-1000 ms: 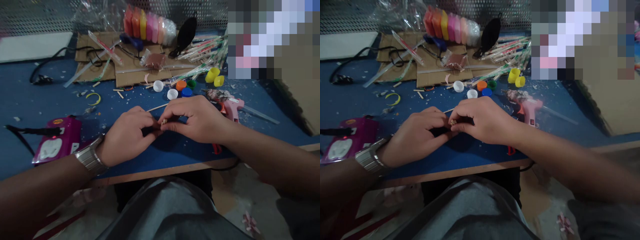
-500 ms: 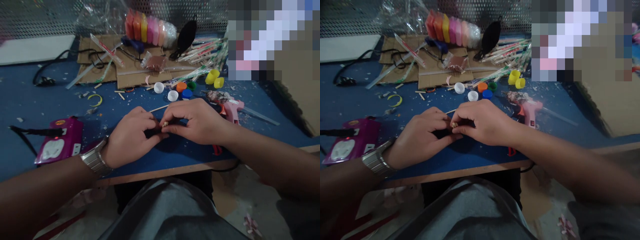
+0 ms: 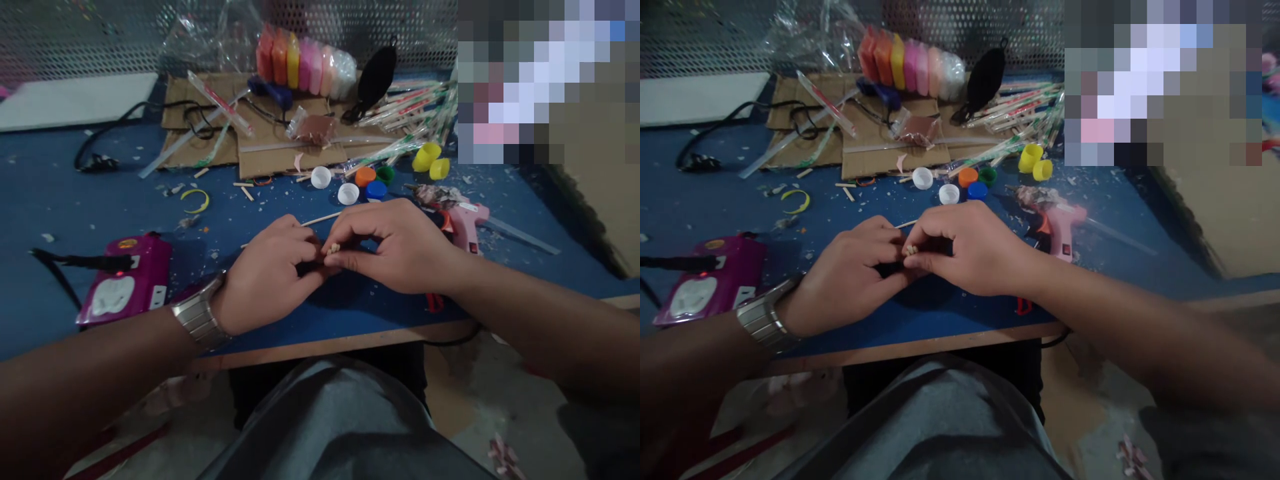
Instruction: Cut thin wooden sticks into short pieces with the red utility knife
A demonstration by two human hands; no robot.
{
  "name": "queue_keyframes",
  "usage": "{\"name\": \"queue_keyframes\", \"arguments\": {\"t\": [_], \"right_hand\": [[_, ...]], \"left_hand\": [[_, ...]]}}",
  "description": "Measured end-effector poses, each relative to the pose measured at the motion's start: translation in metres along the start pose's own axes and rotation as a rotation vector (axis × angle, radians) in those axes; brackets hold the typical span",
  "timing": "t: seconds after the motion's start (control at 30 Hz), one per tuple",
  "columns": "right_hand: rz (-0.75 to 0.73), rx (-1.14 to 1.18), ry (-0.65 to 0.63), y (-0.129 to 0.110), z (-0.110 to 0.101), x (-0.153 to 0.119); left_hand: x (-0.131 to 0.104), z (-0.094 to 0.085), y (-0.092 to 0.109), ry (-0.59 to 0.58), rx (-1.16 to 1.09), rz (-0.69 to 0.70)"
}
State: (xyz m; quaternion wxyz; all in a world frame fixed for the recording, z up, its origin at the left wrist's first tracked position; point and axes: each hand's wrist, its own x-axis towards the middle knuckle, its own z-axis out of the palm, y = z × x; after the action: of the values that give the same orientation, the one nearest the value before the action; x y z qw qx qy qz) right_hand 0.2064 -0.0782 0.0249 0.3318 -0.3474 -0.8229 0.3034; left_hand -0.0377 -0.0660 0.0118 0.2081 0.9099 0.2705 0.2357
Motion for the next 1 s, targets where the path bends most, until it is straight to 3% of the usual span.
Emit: {"name": "queue_keyframes", "arguments": {"t": [0.13, 0.37, 0.5, 0.7, 1.0], "right_hand": [[0.182, 0.305, -0.007, -0.006, -0.003, 0.003], [0.425, 0.692, -0.064, -0.008, -0.002, 0.008], [0.472, 0.72, -0.078, -0.009, -0.003, 0.009], [0.474, 0.747, -0.059, -0.01, -0.001, 0.009], [0.466, 0.735, -0.042, -0.01, 0.002, 0.008]], "left_hand": [[-0.002, -0.002, 0.008, 0.016, -0.057, -0.045], [-0.002, -0.008, 0.02, -0.09, -0.331, -0.236], [-0.003, -0.008, 0.022, -0.059, -0.329, -0.211], [-0.003, -0.008, 0.024, -0.065, -0.307, -0.32], [0.004, -0.012, 0.026, -0.129, -0.567, -0.476]]}}
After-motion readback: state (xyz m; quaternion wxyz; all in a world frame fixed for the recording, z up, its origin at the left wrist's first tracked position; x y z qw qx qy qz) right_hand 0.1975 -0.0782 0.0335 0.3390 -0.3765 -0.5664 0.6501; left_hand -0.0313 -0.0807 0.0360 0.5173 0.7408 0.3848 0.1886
